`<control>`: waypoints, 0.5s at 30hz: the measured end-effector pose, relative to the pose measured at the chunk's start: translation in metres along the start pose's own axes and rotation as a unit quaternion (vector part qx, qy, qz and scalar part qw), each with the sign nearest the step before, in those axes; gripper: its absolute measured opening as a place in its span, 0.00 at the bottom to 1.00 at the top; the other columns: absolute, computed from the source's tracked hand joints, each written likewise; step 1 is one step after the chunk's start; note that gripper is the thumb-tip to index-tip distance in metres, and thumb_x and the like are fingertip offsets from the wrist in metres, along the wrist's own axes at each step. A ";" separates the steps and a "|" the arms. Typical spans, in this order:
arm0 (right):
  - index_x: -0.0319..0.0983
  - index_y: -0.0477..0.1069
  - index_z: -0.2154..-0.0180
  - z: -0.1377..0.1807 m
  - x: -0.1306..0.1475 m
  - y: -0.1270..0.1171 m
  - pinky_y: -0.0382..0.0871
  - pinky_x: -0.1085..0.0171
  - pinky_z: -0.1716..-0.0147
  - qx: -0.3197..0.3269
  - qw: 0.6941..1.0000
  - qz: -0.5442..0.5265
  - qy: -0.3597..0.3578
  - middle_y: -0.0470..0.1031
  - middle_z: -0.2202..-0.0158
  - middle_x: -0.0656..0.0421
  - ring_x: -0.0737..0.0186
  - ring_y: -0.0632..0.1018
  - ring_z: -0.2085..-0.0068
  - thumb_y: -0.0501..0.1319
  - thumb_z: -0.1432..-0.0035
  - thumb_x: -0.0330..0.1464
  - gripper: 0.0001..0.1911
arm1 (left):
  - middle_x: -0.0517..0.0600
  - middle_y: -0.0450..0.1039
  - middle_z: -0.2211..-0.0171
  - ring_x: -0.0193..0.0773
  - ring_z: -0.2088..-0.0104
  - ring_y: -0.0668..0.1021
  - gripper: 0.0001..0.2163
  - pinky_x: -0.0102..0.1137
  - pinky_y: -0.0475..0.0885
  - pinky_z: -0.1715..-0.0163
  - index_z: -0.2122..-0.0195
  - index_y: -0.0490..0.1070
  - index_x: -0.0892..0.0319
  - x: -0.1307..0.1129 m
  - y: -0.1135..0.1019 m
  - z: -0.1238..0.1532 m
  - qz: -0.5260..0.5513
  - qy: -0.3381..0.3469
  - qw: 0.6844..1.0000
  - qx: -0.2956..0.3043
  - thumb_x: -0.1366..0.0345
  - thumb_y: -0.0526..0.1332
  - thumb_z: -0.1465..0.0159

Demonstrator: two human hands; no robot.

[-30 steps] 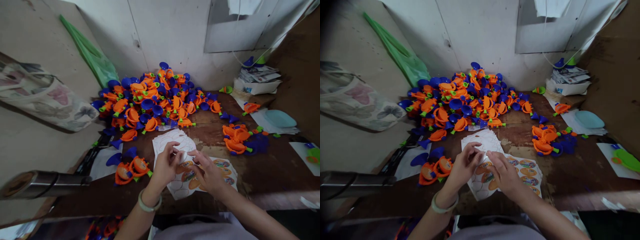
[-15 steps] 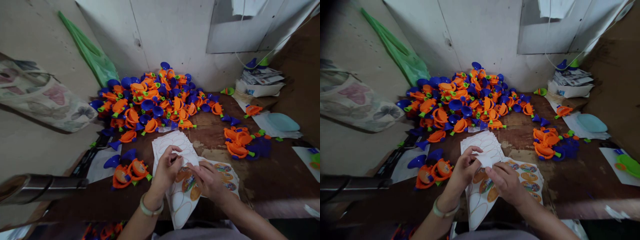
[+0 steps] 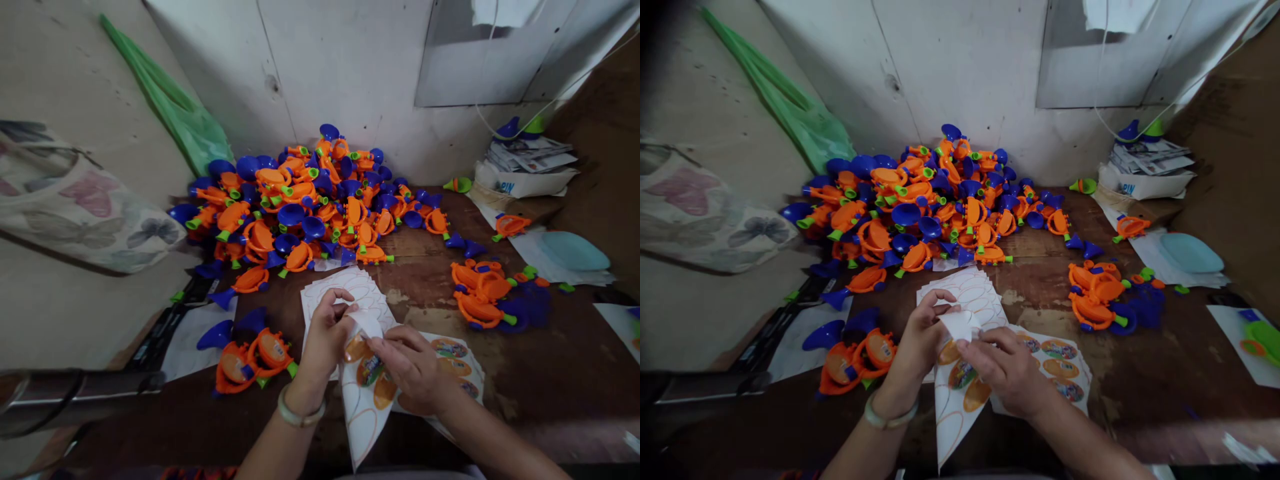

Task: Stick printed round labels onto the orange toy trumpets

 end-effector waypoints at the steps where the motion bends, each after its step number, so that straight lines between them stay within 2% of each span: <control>1: 0.53 0.65 0.29 -0.005 0.002 -0.001 0.84 0.56 0.58 -0.004 1.000 -0.007 0.006 0.88 0.57 0.60 0.56 0.85 0.59 0.58 0.27 0.24 0.31 | 0.39 0.70 0.79 0.32 0.81 0.69 0.20 0.25 0.62 0.78 0.62 0.64 0.52 0.000 -0.002 -0.004 -0.002 0.001 1.000 -0.003 0.52 0.72 0.46; 4: 0.49 0.76 0.46 -0.021 0.007 -0.006 0.82 0.59 0.63 0.007 0.997 -0.040 0.059 0.85 0.66 0.60 0.57 0.83 0.65 0.60 0.29 0.25 0.16 | 0.37 0.66 0.82 0.30 0.83 0.64 0.22 0.24 0.55 0.80 0.62 0.65 0.52 0.000 -0.008 -0.017 -0.017 0.012 1.000 -0.016 0.49 0.74 0.46; 7: 0.48 0.75 0.57 -0.032 0.006 -0.015 0.80 0.59 0.64 0.000 0.991 -0.077 0.110 0.83 0.69 0.61 0.58 0.83 0.67 0.62 0.30 0.25 0.10 | 0.35 0.63 0.83 0.28 0.83 0.61 0.22 0.24 0.52 0.79 0.62 0.65 0.53 -0.004 -0.015 -0.027 -0.036 0.031 0.998 -0.029 0.49 0.74 0.46; 10: 0.49 0.75 0.55 -0.032 -0.002 -0.020 0.81 0.56 0.61 -0.041 0.988 -0.079 0.129 0.83 0.66 0.61 0.56 0.84 0.65 0.62 0.30 0.28 0.09 | 0.36 0.65 0.81 0.30 0.82 0.63 0.21 0.24 0.56 0.79 0.61 0.65 0.52 -0.005 -0.018 -0.031 -0.055 0.035 0.997 -0.027 0.48 0.72 0.44; 12: 0.48 0.75 0.50 -0.027 -0.011 -0.018 0.81 0.52 0.56 -0.065 0.987 -0.053 0.139 0.84 0.60 0.57 0.52 0.85 0.58 0.65 0.30 0.34 0.08 | 0.37 0.66 0.81 0.31 0.82 0.64 0.21 0.25 0.57 0.79 0.60 0.64 0.52 -0.004 -0.016 -0.030 -0.071 0.037 0.997 -0.020 0.47 0.70 0.43; 15: 0.45 0.70 0.39 -0.022 -0.019 -0.011 0.80 0.44 0.47 -0.054 0.987 -0.009 0.154 0.84 0.50 0.50 0.42 0.83 0.45 0.70 0.34 0.41 0.25 | 0.38 0.66 0.80 0.32 0.82 0.65 0.19 0.26 0.58 0.79 0.59 0.64 0.52 -0.001 -0.010 -0.027 -0.104 0.046 0.993 -0.009 0.47 0.67 0.40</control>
Point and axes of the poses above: each hand's wrist, its own z-axis away from the middle knuckle, its own y-axis out of the palm, x = y × z, the point moved 4 cm from there along -z, towards the middle knuckle
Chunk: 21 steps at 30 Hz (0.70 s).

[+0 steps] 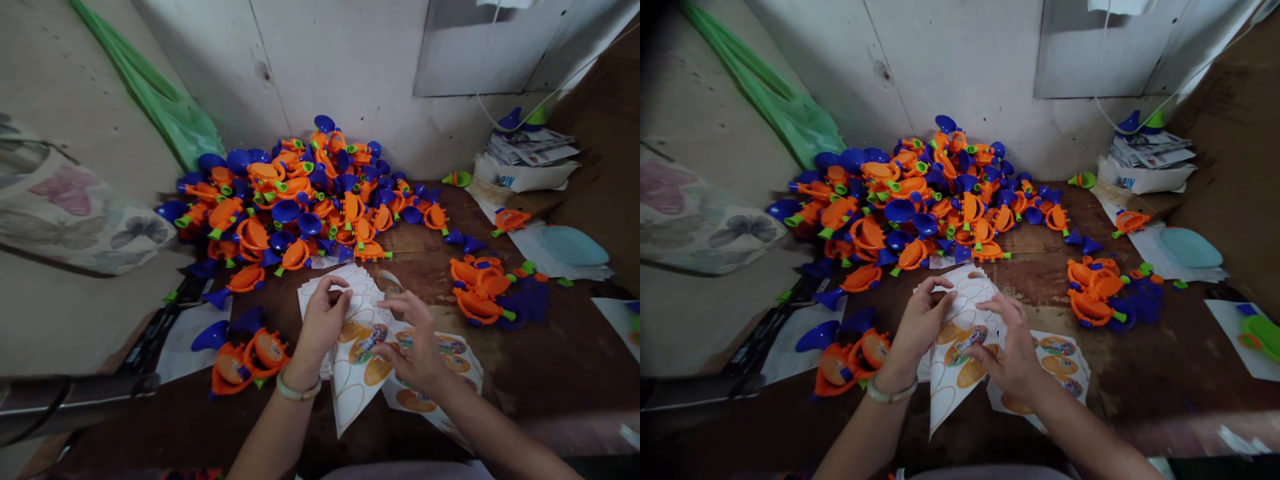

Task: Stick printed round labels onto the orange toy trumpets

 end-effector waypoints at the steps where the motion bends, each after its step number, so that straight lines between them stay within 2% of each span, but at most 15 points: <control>1: 0.45 0.69 0.38 0.000 -0.001 0.003 0.79 0.43 0.46 0.016 1.000 0.008 0.000 0.83 0.49 0.50 0.41 0.82 0.43 0.71 0.35 0.40 0.27 | 0.39 0.67 0.79 0.33 0.81 0.66 0.17 0.26 0.59 0.79 0.59 0.65 0.52 0.000 0.002 0.001 -0.014 0.006 1.000 0.004 0.48 0.65 0.39; 4: 0.49 0.67 0.35 -0.002 0.000 0.007 0.79 0.44 0.46 0.047 0.999 -0.008 -0.004 0.84 0.55 0.54 0.45 0.84 0.47 0.67 0.33 0.32 0.27 | 0.41 0.70 0.77 0.35 0.79 0.68 0.11 0.28 0.62 0.76 0.58 0.67 0.53 -0.001 0.001 0.000 -0.075 0.035 0.996 0.016 0.53 0.62 0.36; 6: 0.50 0.63 0.33 -0.008 -0.007 0.003 0.80 0.46 0.47 0.019 0.998 -0.053 0.009 0.82 0.61 0.59 0.50 0.85 0.52 0.64 0.30 0.30 0.29 | 0.41 0.70 0.78 0.36 0.77 0.69 0.06 0.29 0.61 0.74 0.59 0.69 0.53 -0.004 -0.003 -0.006 -0.135 0.062 0.989 0.014 0.59 0.61 0.35; 8: 0.50 0.56 0.30 -0.018 -0.031 -0.003 0.82 0.51 0.50 -0.036 0.994 -0.087 0.055 0.80 0.63 0.61 0.54 0.85 0.57 0.63 0.28 0.32 0.31 | 0.42 0.69 0.79 0.38 0.76 0.71 0.03 0.30 0.61 0.72 0.61 0.72 0.53 -0.006 -0.006 -0.018 -0.203 0.087 0.975 0.008 0.66 0.62 0.35; 10: 0.48 0.51 0.28 -0.032 -0.068 -0.006 0.83 0.56 0.55 -0.091 0.986 -0.068 0.124 0.80 0.60 0.59 0.57 0.84 0.58 0.61 0.27 0.34 0.33 | 0.43 0.72 0.78 0.41 0.74 0.75 0.06 0.32 0.63 0.69 0.61 0.74 0.53 -0.004 -0.002 -0.032 -0.267 0.108 0.957 0.015 0.71 0.62 0.36; 13: 0.40 0.40 0.24 -0.059 -0.126 0.006 0.81 0.48 0.45 -0.108 0.982 -0.033 0.152 0.78 0.44 0.44 0.50 0.83 0.45 0.62 0.31 0.33 0.44 | 0.48 0.81 0.70 0.45 0.67 0.82 0.08 0.34 0.70 0.63 0.59 0.78 0.53 0.005 0.018 -0.049 -0.344 0.137 0.928 0.045 0.74 0.64 0.34; 15: 0.35 0.37 0.23 -0.074 -0.155 0.023 0.74 0.40 0.35 -0.090 0.983 -0.015 0.157 0.72 0.35 0.36 0.45 0.78 0.36 0.61 0.35 0.29 0.48 | 0.53 0.85 0.60 0.50 0.56 0.85 0.08 0.39 0.75 0.55 0.58 0.78 0.54 0.013 0.033 -0.055 -0.383 0.155 0.909 0.053 0.74 0.65 0.32; 18: 0.34 0.39 0.21 -0.089 -0.180 0.051 0.66 0.40 0.28 -0.038 0.986 0.002 0.160 0.61 0.26 0.35 0.43 0.69 0.26 0.61 0.42 0.24 0.53 | 0.59 0.83 0.45 0.56 0.37 0.79 0.08 0.51 0.73 0.38 0.57 0.78 0.55 0.023 0.045 -0.049 -0.415 0.184 0.890 0.049 0.75 0.64 0.31; 19: 0.34 0.41 0.21 -0.091 -0.184 0.058 0.66 0.41 0.28 -0.020 0.986 0.006 0.163 0.59 0.24 0.35 0.42 0.68 0.26 0.61 0.43 0.23 0.53 | 0.59 0.82 0.42 0.57 0.34 0.76 0.08 0.54 0.71 0.36 0.56 0.79 0.55 0.027 0.046 -0.044 -0.418 0.193 0.887 0.048 0.75 0.64 0.31; 21: 0.35 0.43 0.21 -0.092 -0.189 0.067 0.73 0.40 0.33 0.011 0.985 0.011 0.173 0.58 0.23 0.34 0.39 0.73 0.30 0.62 0.45 0.22 0.54 | 0.60 0.82 0.42 0.59 0.33 0.76 0.06 0.59 0.71 0.35 0.56 0.79 0.56 0.035 0.046 -0.030 -0.412 0.204 0.887 0.050 0.74 0.66 0.31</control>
Point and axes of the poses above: each hand's wrist, its own z-axis away from the middle knuckle, its own y-axis out of the palm, x = y × z, the point moved 4 cm from there along -z, towards the middle knuckle
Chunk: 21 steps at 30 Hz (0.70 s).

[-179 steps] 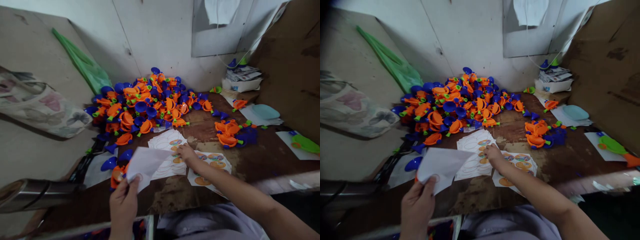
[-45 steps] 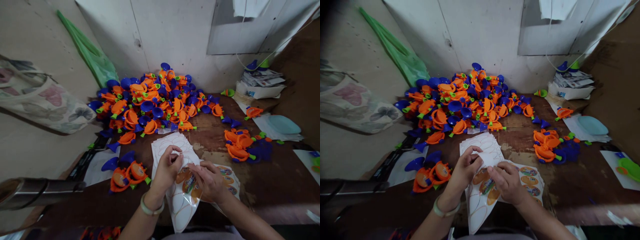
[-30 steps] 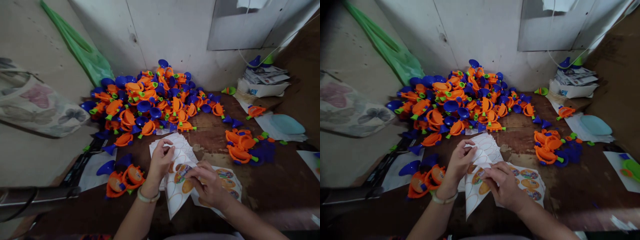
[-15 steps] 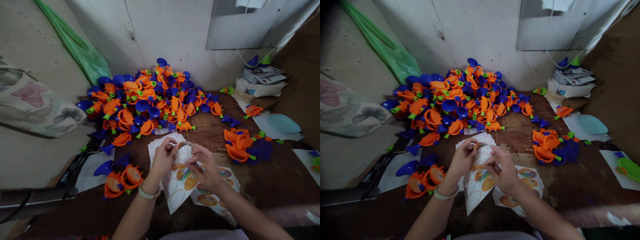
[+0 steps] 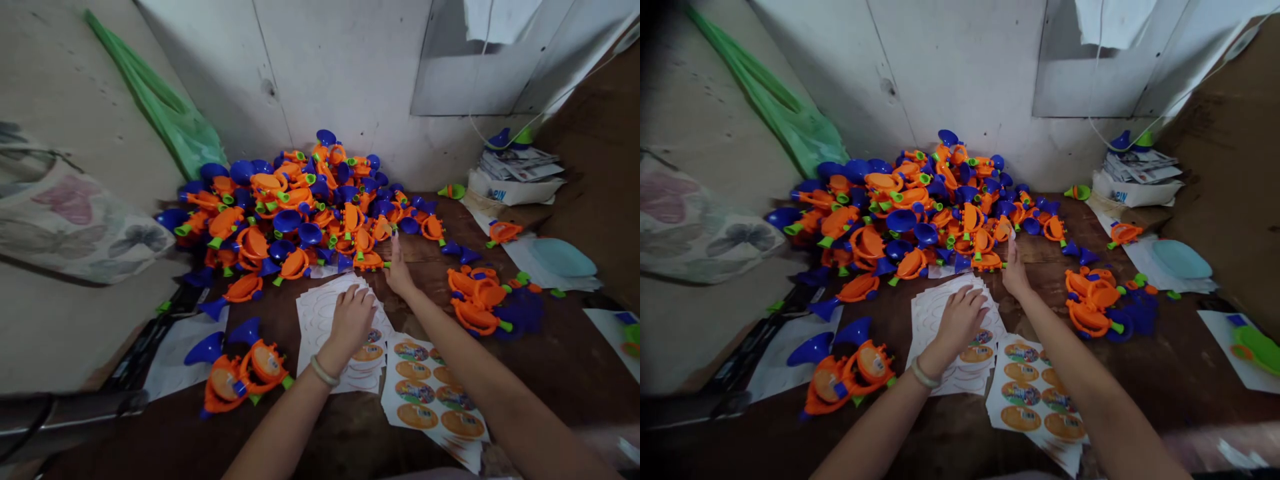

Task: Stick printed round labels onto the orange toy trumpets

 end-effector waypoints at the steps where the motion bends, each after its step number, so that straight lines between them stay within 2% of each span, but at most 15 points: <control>1: 0.35 0.44 0.20 0.001 -0.001 0.001 0.76 0.40 0.37 0.011 1.000 0.002 0.006 0.58 0.24 0.34 0.38 0.78 0.35 0.61 0.45 0.22 0.54 | 0.60 0.83 0.43 0.60 0.35 0.77 0.06 0.59 0.72 0.36 0.57 0.79 0.56 0.001 0.002 0.008 0.007 0.003 1.000 -0.003 0.73 0.67 0.32; 4: 0.39 0.41 0.19 0.007 0.001 -0.007 0.82 0.41 0.46 0.023 1.000 -0.012 0.012 0.60 0.25 0.33 0.42 0.86 0.49 0.62 0.41 0.25 0.54 | 0.60 0.84 0.45 0.60 0.36 0.80 0.07 0.59 0.74 0.35 0.58 0.81 0.56 0.008 0.006 0.030 0.045 0.005 0.999 -0.029 0.75 0.68 0.35; 6: 0.42 0.33 0.19 0.016 0.008 -0.021 0.83 0.44 0.47 0.014 0.999 -0.035 0.008 0.59 0.24 0.34 0.46 0.86 0.52 0.62 0.38 0.28 0.56 | 0.61 0.83 0.42 0.59 0.35 0.79 0.09 0.59 0.73 0.33 0.55 0.82 0.56 0.015 0.006 0.039 0.084 0.001 0.995 -0.062 0.74 0.66 0.34; 9: 0.48 0.17 0.21 0.037 0.028 -0.049 0.84 0.48 0.49 -0.004 0.997 -0.078 0.003 0.57 0.23 0.36 0.53 0.86 0.54 0.64 0.35 0.33 0.62 | 0.61 0.80 0.38 0.57 0.36 0.80 0.13 0.56 0.77 0.36 0.44 0.80 0.55 0.023 0.002 0.047 0.160 -0.015 0.980 -0.118 0.68 0.63 0.29; 12: 0.57 0.12 0.23 0.065 0.059 -0.077 0.86 0.55 0.58 0.016 0.990 -0.142 0.009 0.60 0.26 0.42 0.62 0.85 0.60 0.66 0.33 0.36 0.65 | 0.63 0.79 0.37 0.54 0.41 0.85 0.20 0.49 0.85 0.47 0.34 0.72 0.55 0.019 -0.010 0.053 0.238 -0.026 0.960 -0.146 0.58 0.61 0.25; 14: 0.63 0.15 0.24 0.085 0.082 -0.086 0.85 0.59 0.65 0.091 0.964 -0.247 0.036 0.61 0.27 0.45 0.67 0.83 0.65 0.71 0.35 0.38 0.67 | 0.62 0.80 0.38 0.53 0.43 0.86 0.24 0.46 0.85 0.48 0.32 0.71 0.53 0.010 -0.022 0.059 0.302 -0.013 0.941 -0.150 0.51 0.64 0.26; 16: 0.65 0.21 0.22 0.100 0.104 -0.092 0.83 0.63 0.70 0.142 0.940 -0.306 0.056 0.65 0.30 0.47 0.73 0.78 0.70 0.72 0.35 0.38 0.65 | 0.60 0.83 0.43 0.54 0.44 0.86 0.25 0.46 0.85 0.47 0.38 0.76 0.52 -0.003 -0.035 0.066 0.390 0.016 0.910 -0.142 0.48 0.70 0.32; 17: 0.65 0.24 0.22 0.106 0.114 -0.095 0.83 0.63 0.71 0.143 0.938 -0.310 0.058 0.67 0.31 0.48 0.73 0.77 0.71 0.72 0.34 0.37 0.63 | 0.59 0.84 0.45 0.54 0.46 0.87 0.23 0.46 0.84 0.46 0.42 0.79 0.52 -0.009 -0.041 0.070 0.431 0.026 0.891 -0.143 0.49 0.73 0.35; 19: 0.61 0.32 0.21 0.110 0.130 -0.103 0.85 0.61 0.66 0.080 0.956 -0.278 0.040 0.71 0.35 0.50 0.69 0.79 0.67 0.73 0.35 0.37 0.61 | 0.59 0.86 0.47 0.53 0.49 0.87 0.19 0.45 0.84 0.45 0.47 0.82 0.53 -0.021 -0.049 0.077 0.480 0.024 0.863 -0.158 0.53 0.75 0.35; 21: 0.57 0.41 0.21 0.112 0.144 -0.112 0.86 0.58 0.59 -0.029 0.970 -0.241 0.013 0.75 0.42 0.53 0.61 0.83 0.58 0.75 0.37 0.36 0.57 | 0.59 0.84 0.44 0.52 0.47 0.87 0.19 0.45 0.84 0.44 0.42 0.80 0.51 -0.028 -0.052 0.083 0.513 -0.023 0.837 -0.190 0.55 0.73 0.32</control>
Point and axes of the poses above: each hand's wrist, its own z-axis away from the middle knuckle, its own y-axis out of the palm, x = y × z, the point moved 4 cm from there along -z, towards the middle knuckle
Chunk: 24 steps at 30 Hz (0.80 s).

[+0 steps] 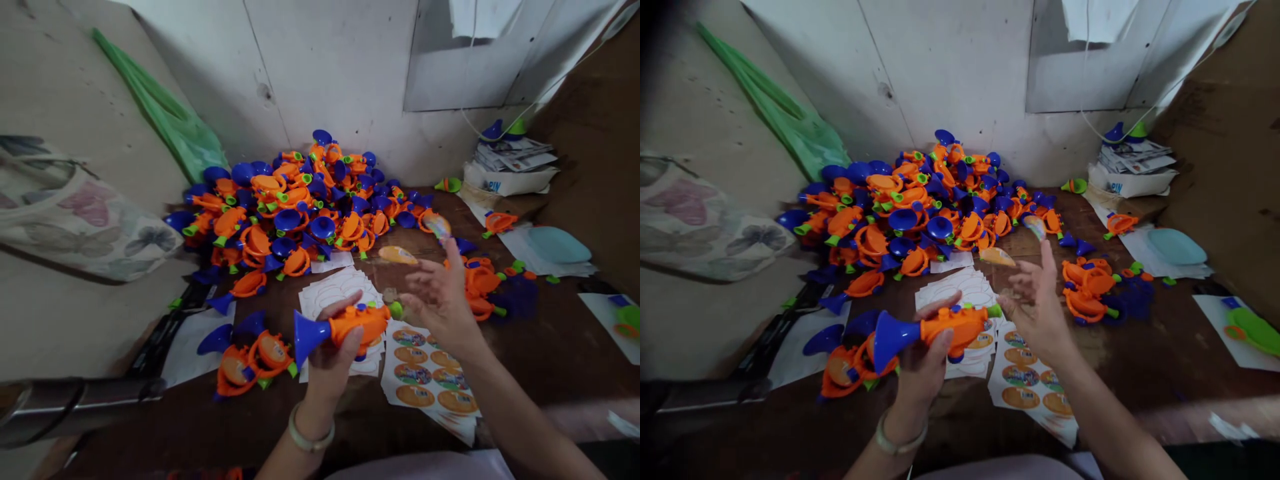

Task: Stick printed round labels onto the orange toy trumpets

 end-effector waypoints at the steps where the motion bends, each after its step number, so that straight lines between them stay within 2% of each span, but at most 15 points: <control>1: 0.56 0.46 0.22 0.001 0.007 0.000 0.86 0.57 0.57 -0.040 0.999 0.001 -0.018 0.77 0.47 0.56 0.59 0.83 0.56 0.75 0.37 0.36 0.54 | 0.59 0.82 0.40 0.52 0.45 0.86 0.21 0.46 0.84 0.44 0.39 0.77 0.50 -0.001 0.002 0.003 0.031 -0.025 0.999 -0.027 0.55 0.72 0.32; 2: 0.56 0.50 0.23 0.003 0.013 0.001 0.86 0.58 0.57 -0.064 0.998 -0.011 -0.026 0.78 0.52 0.59 0.58 0.83 0.56 0.74 0.36 0.35 0.49 | 0.59 0.80 0.37 0.53 0.43 0.85 0.24 0.45 0.84 0.44 0.36 0.75 0.48 -0.001 0.004 0.006 0.068 -0.050 0.995 -0.044 0.54 0.73 0.33; 4: 0.56 0.57 0.27 0.006 0.023 0.008 0.83 0.62 0.62 -0.065 0.996 -0.051 -0.014 0.78 0.60 0.64 0.62 0.82 0.61 0.72 0.34 0.32 0.42 | 0.57 0.76 0.32 0.55 0.39 0.84 0.30 0.45 0.84 0.44 0.35 0.73 0.44 -0.001 0.010 0.012 0.142 -0.089 0.984 -0.052 0.54 0.77 0.37; 7: 0.55 0.61 0.31 0.016 0.033 0.021 0.76 0.68 0.70 -0.036 0.996 -0.085 0.012 0.77 0.65 0.67 0.67 0.79 0.68 0.72 0.36 0.29 0.38 | 0.56 0.72 0.29 0.58 0.35 0.81 0.31 0.48 0.82 0.40 0.36 0.74 0.42 -0.007 0.018 0.018 0.185 -0.087 0.979 -0.016 0.55 0.79 0.40; 12: 0.55 0.60 0.33 0.031 0.038 0.041 0.76 0.68 0.68 -0.019 0.991 -0.130 0.027 0.77 0.65 0.69 0.67 0.78 0.68 0.70 0.36 0.27 0.37 | 0.55 0.71 0.28 0.58 0.31 0.77 0.29 0.51 0.74 0.32 0.37 0.74 0.43 -0.016 0.024 0.023 0.189 -0.046 0.981 0.007 0.55 0.78 0.38; 16: 0.54 0.59 0.33 0.035 0.036 0.047 0.73 0.68 0.73 -0.021 0.990 -0.139 0.018 0.76 0.66 0.69 0.67 0.77 0.70 0.68 0.35 0.25 0.36 | 0.54 0.71 0.29 0.55 0.33 0.78 0.30 0.47 0.76 0.33 0.36 0.73 0.43 -0.017 0.028 0.022 0.167 -0.022 0.986 0.004 0.55 0.79 0.38; 19: 0.54 0.59 0.33 0.035 0.036 0.046 0.73 0.68 0.72 -0.033 0.992 -0.118 -0.016 0.76 0.65 0.69 0.66 0.77 0.69 0.68 0.36 0.24 0.37 | 0.55 0.73 0.30 0.54 0.35 0.80 0.30 0.44 0.78 0.36 0.37 0.73 0.44 -0.017 0.029 0.020 0.153 0.006 0.988 -0.002 0.54 0.79 0.39; 24: 0.52 0.58 0.33 0.034 0.034 0.045 0.76 0.66 0.70 -0.047 0.994 -0.080 -0.056 0.76 0.65 0.67 0.64 0.79 0.67 0.68 0.35 0.26 0.36 | 0.57 0.76 0.34 0.58 0.35 0.80 0.29 0.50 0.77 0.36 0.41 0.74 0.47 -0.017 0.029 0.016 0.108 0.024 0.993 -0.031 0.51 0.80 0.41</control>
Point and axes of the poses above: each hand's wrist, its own z-axis away from the middle knuckle, its own y-axis out of the palm, x = y × z, the point moved 4 cm from there along -z, towards the middle knuckle
